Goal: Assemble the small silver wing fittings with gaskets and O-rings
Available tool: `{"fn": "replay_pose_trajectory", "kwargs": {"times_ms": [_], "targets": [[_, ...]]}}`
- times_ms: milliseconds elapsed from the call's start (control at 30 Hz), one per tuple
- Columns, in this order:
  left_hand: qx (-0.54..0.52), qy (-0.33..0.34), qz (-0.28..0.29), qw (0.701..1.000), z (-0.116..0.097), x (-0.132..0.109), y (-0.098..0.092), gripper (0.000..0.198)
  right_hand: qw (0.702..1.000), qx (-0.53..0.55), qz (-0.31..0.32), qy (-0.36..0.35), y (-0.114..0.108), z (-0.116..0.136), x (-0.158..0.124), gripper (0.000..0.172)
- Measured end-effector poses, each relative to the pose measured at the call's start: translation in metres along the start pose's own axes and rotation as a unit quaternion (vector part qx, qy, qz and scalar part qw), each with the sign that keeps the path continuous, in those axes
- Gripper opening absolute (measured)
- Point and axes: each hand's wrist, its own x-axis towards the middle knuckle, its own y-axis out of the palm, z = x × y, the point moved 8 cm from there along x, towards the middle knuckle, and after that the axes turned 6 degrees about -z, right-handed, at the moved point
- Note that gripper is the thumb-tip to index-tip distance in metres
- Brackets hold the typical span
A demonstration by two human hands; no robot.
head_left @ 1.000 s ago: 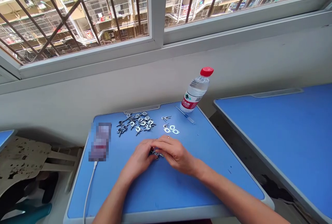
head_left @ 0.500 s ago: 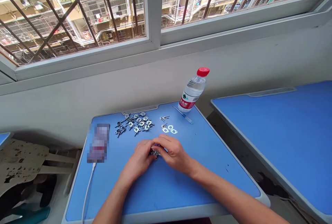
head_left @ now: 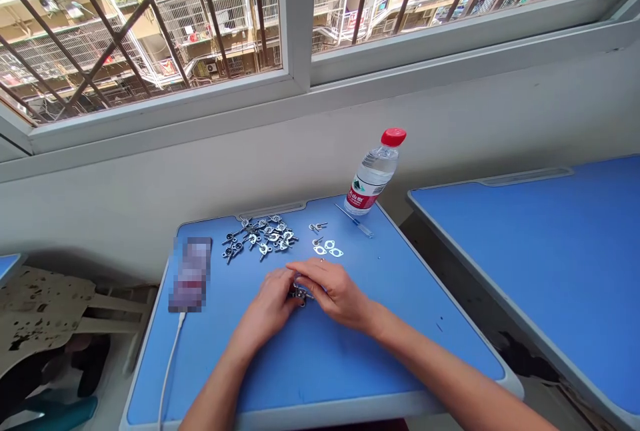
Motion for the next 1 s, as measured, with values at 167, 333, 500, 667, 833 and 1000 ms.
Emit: {"fn": "replay_pose_trajectory", "kwargs": {"times_ms": [167,333,500,667,833,1000], "targets": [[0.005,0.006,0.004,1.0,0.0,-0.001,0.0,0.019,0.999,0.037,0.014,0.016,-0.001,0.007,0.005,0.019],[0.006,0.015,0.007,1.0,-0.003,0.0,-0.001,0.013,1.0,0.007,-0.012,0.003,-0.003,0.011,0.006,0.023],[0.023,0.011,0.01,1.0,-0.001,0.0,0.001,0.014,1.0,-0.003,-0.028,0.012,-0.004,0.006,0.004,0.018],[0.03,0.018,0.007,0.999,0.001,-0.001,0.002,0.016,0.999,-0.006,-0.034,-0.026,-0.006,0.01,0.002,0.021],[0.034,0.019,0.001,0.999,-0.002,-0.002,0.0,0.021,0.999,0.003,0.004,-0.046,-0.005,0.014,0.004,0.032],[0.059,-0.005,0.009,0.998,-0.004,-0.003,0.0,0.019,0.998,0.053,0.014,-0.043,-0.005,0.014,0.005,0.036]]}}
